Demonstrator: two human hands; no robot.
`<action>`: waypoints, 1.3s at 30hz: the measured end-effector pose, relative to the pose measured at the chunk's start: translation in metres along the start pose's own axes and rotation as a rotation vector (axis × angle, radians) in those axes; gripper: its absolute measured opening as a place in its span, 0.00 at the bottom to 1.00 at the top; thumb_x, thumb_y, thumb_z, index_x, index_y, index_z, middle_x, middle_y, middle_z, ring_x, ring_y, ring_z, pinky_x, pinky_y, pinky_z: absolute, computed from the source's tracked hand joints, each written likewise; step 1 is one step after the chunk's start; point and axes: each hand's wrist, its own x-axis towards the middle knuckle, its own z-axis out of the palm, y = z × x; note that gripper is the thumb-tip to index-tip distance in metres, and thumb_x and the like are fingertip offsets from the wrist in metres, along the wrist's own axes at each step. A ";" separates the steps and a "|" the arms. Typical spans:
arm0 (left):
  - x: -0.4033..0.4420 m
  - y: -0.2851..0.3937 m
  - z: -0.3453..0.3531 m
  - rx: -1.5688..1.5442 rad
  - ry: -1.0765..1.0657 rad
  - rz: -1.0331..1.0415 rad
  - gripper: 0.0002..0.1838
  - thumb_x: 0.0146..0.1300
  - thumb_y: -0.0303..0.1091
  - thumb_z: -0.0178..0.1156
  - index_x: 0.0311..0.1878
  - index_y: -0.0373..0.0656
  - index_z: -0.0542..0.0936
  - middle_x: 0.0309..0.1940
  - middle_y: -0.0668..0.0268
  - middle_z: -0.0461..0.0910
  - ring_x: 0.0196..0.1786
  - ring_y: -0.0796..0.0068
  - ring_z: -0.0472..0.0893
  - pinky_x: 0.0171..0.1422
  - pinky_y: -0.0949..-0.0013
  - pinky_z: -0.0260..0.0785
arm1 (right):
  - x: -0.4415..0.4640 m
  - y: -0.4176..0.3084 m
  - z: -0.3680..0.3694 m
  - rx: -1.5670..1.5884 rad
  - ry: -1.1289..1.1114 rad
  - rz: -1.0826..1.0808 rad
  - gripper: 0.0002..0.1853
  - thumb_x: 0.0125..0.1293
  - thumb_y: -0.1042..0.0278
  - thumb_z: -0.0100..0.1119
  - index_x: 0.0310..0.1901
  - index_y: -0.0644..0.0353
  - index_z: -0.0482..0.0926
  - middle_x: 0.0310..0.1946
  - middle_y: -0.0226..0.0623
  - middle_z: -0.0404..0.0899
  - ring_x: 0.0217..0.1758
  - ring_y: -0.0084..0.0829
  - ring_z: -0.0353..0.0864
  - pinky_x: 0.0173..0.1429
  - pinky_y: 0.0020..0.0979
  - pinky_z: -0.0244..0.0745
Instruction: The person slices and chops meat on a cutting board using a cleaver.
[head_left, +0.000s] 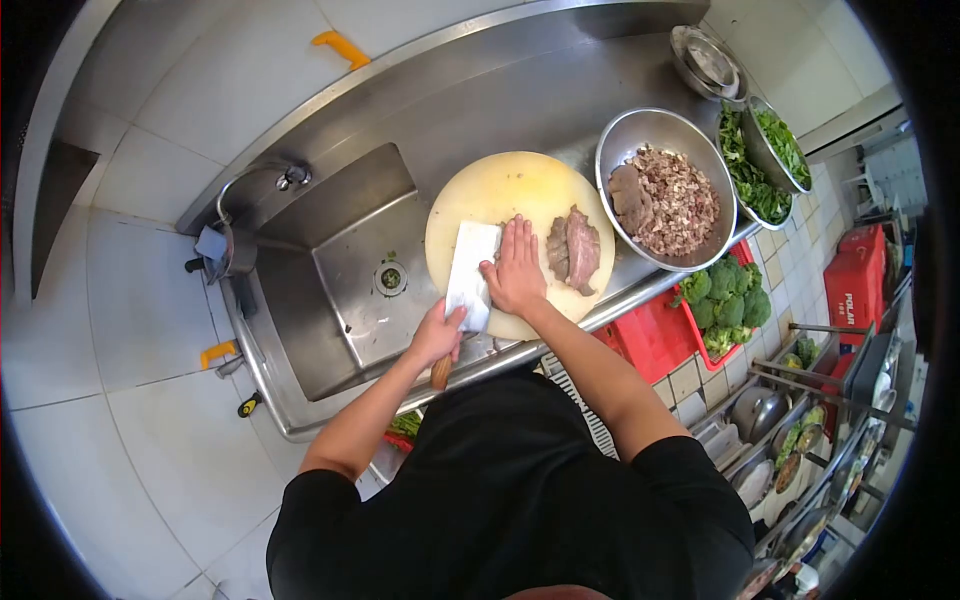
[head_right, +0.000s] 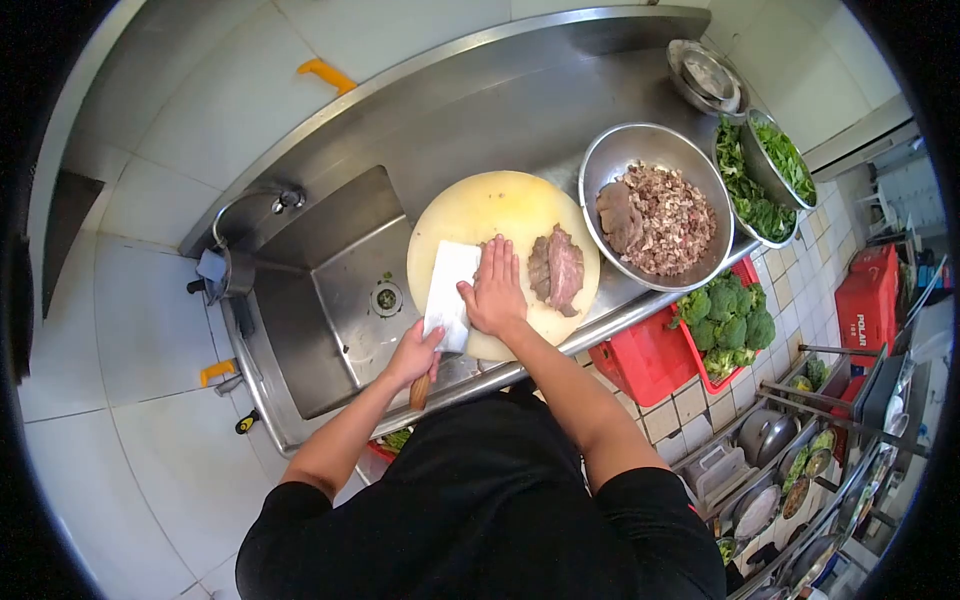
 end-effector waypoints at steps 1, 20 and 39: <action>0.014 0.009 0.002 0.021 0.005 0.037 0.17 0.82 0.39 0.52 0.63 0.38 0.72 0.26 0.64 0.75 0.14 0.75 0.72 0.15 0.66 0.67 | 0.001 0.001 0.001 -0.001 0.001 0.006 0.49 0.79 0.42 0.43 0.80 0.80 0.40 0.85 0.65 0.35 0.89 0.60 0.31 0.89 0.52 0.30; 0.040 0.043 0.014 0.145 0.018 0.029 0.18 0.81 0.41 0.53 0.59 0.33 0.74 0.26 0.60 0.79 0.14 0.72 0.75 0.16 0.65 0.68 | 0.001 0.005 0.004 -0.009 -0.013 -0.003 0.50 0.79 0.41 0.43 0.81 0.79 0.39 0.85 0.65 0.33 0.89 0.57 0.30 0.90 0.50 0.29; 0.041 0.045 0.027 0.112 0.061 0.022 0.17 0.82 0.39 0.52 0.62 0.35 0.73 0.26 0.60 0.79 0.13 0.73 0.73 0.15 0.65 0.67 | 0.005 0.031 -0.020 0.646 0.280 -0.063 0.38 0.83 0.50 0.41 0.80 0.74 0.51 0.83 0.64 0.48 0.87 0.63 0.44 0.89 0.50 0.38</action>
